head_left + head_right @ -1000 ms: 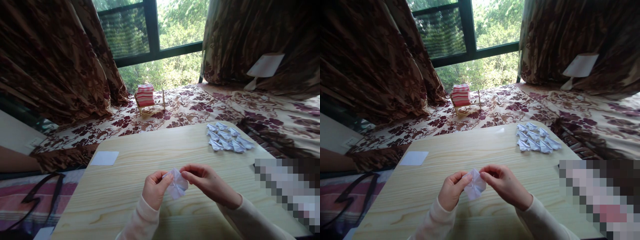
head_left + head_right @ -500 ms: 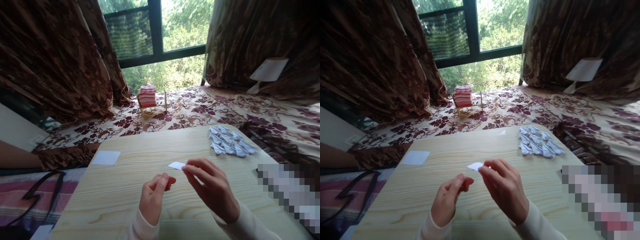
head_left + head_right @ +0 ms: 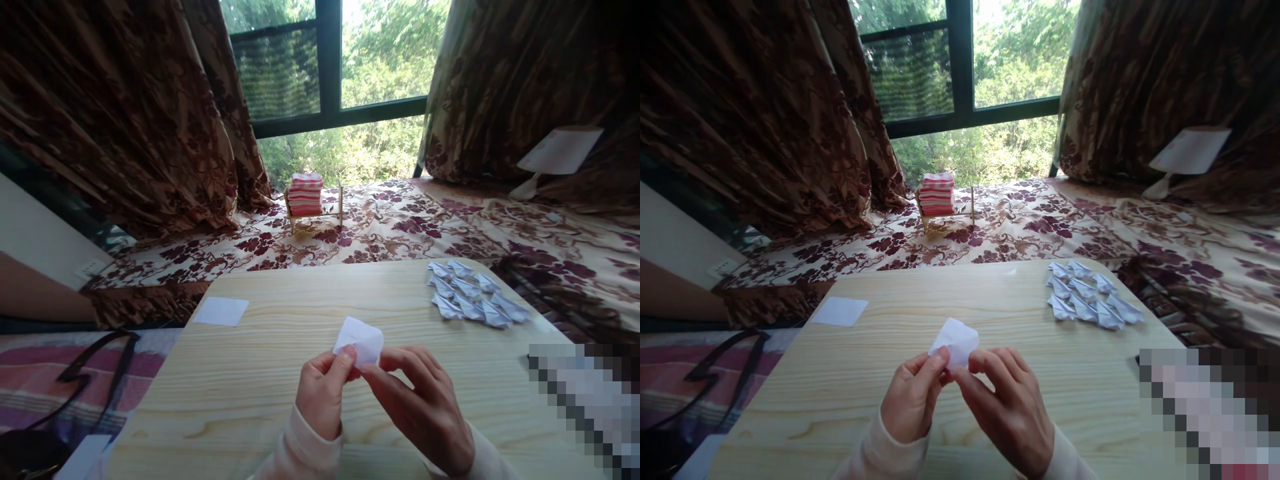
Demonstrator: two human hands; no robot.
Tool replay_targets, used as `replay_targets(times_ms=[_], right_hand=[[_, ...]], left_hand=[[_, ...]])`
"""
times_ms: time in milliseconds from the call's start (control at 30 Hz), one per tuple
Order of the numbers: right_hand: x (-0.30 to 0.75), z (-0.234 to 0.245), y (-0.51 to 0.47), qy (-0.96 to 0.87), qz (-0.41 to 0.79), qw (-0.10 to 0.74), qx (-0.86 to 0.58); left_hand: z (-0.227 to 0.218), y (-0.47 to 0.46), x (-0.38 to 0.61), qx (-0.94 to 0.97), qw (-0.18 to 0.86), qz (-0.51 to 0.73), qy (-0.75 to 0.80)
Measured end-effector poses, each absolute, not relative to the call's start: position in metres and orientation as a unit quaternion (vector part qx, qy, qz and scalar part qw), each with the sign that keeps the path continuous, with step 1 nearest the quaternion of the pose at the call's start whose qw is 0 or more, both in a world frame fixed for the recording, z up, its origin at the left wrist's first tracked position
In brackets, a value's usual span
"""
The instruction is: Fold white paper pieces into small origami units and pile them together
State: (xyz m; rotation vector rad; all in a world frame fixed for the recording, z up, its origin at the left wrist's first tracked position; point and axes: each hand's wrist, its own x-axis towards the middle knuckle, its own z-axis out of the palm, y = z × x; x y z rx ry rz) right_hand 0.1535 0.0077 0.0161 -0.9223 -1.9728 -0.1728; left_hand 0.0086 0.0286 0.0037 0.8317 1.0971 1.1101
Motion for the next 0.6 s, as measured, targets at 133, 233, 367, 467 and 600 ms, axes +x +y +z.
replay_targets(times_ms=[133, 233, 367, 467, 600], right_hand=[[0.152, 0.019, 0.009, -0.812, -0.041, 0.453, -0.366], [0.151, 0.020, 0.010, -0.815, 0.002, 0.440, -0.377], [0.148, 0.019, 0.009, -0.800, 0.067, 0.437, -0.405], [0.148, 0.017, 0.009, -0.792, 0.106, 0.435, -0.416], [0.147, 0.015, 0.010, -0.777, 0.143, 0.441, -0.425]], left_hand=[[0.010, 0.028, 0.007, 0.419, 0.597, 0.471, 0.496], [0.017, 0.027, 0.005, 0.461, 0.560, 0.464, 0.508], [0.026, 0.025, 0.005, 0.552, 0.504, 0.445, 0.493], [0.030, 0.025, 0.004, 0.606, 0.449, 0.444, 0.484], [0.030, 0.026, 0.003, 0.625, 0.441, 0.440, 0.470]])
